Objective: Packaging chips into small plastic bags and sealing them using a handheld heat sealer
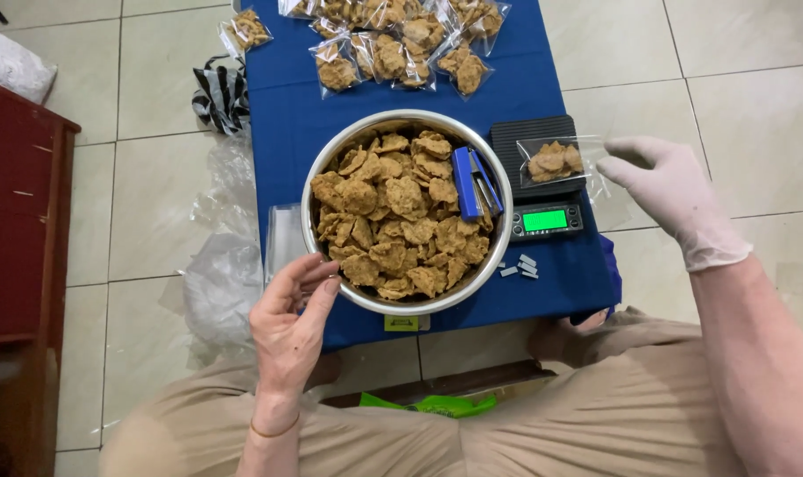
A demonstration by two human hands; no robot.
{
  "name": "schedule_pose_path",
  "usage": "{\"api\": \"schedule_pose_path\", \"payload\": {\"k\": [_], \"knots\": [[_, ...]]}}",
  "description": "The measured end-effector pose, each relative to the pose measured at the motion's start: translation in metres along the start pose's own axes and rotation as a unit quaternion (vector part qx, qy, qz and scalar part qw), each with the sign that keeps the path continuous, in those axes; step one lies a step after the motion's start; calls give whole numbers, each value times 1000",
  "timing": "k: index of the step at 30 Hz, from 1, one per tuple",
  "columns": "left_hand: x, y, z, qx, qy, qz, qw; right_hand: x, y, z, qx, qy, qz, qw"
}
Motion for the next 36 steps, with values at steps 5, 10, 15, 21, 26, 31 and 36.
{"api": "schedule_pose_path", "payload": {"k": [5, 10, 15, 21, 26, 31, 36], "knots": [[-1, -1, -1, -8, -13, 4, 1000, 17, 3, 15, 12, -9, -5, 1000], [-1, 0, -1, -15, -22, 4, 1000, 23, 5, 16, 4, 6, -3, 1000], [1, 1, -2, -18, -17, 4, 1000, 27, 3, 18, 3, -12, -2, 1000], [1, 1, -4, -13, -34, 9, 999, 27, 3, 16, 14, -12, -2, 1000], [2, 2, -3, 0, -23, 3, 1000, 27, 2, 16, 11, -6, -2, 1000], [1, 2, -4, 0, -25, 2, 1000, 26, 4, 16, 11, -17, -2, 1000], [2, 2, -6, 8, -26, 2, 1000, 28, 4, 17, 16, -30, -4, 999]]}}
Point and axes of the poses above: each hand's wrist, its own x-axis away from the middle knuckle, its own y-axis out of the back of the hand, z = x × y, the point moved 4 cm from there along -x, towards the middle knuckle
